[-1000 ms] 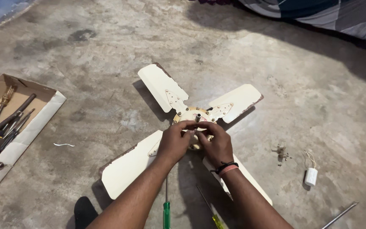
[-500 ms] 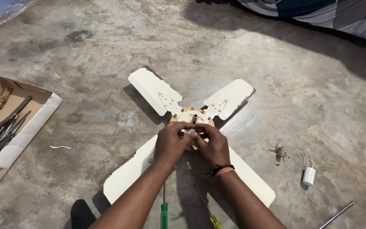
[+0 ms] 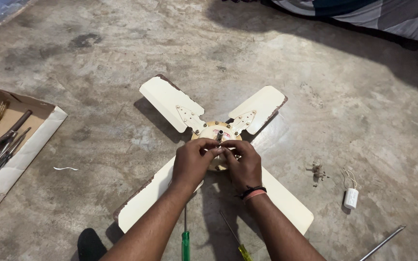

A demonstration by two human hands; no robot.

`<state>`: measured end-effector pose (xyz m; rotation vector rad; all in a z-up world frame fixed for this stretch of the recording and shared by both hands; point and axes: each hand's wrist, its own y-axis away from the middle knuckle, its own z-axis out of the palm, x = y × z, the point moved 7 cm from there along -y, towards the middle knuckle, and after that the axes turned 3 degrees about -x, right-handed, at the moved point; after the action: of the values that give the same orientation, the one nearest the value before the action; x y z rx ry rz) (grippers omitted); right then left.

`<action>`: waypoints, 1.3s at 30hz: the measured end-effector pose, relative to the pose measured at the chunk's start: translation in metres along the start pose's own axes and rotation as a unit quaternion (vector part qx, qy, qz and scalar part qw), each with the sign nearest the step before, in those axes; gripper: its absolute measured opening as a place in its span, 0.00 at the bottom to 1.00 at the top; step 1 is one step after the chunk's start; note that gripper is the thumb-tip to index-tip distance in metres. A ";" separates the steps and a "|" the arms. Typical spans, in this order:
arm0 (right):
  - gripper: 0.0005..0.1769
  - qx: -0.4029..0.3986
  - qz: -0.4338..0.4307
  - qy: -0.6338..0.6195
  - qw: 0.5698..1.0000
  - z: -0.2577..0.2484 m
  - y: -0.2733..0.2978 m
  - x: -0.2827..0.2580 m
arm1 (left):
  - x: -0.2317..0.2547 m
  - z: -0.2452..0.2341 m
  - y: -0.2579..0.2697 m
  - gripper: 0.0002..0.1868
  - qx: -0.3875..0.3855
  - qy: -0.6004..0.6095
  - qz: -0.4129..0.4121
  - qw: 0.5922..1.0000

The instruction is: The person sits on the floor and uses screwdrivers to remove and reattach components of a ceiling fan, including a small cylindrical capacitor and the fan blades. They manipulate wires and fasteners while working on the fan's central hub.

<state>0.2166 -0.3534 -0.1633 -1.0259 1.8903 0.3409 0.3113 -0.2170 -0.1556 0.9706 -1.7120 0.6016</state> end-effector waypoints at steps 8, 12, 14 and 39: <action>0.08 -0.015 0.115 -0.158 0.981 0.007 -0.005 0.028 | -0.013 -0.003 -0.003 0.16 0.019 -0.026 -0.025 0.999; 0.08 -0.025 0.091 -0.156 0.983 0.010 -0.006 0.033 | -0.017 0.004 -0.001 0.16 -0.006 -0.051 -0.049 0.997; 0.08 -0.033 0.098 -0.190 0.976 0.013 -0.006 0.039 | -0.022 0.006 -0.001 0.15 -0.014 -0.072 -0.071 0.995; 0.18 -0.130 0.263 -0.395 0.871 0.038 -0.004 0.075 | -0.074 0.054 -0.009 0.09 -0.163 0.208 -0.170 0.949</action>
<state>0.2253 -0.3717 -0.2449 -0.3826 1.3322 1.1686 0.3006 -0.2404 -0.2436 0.8061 -1.1843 0.2574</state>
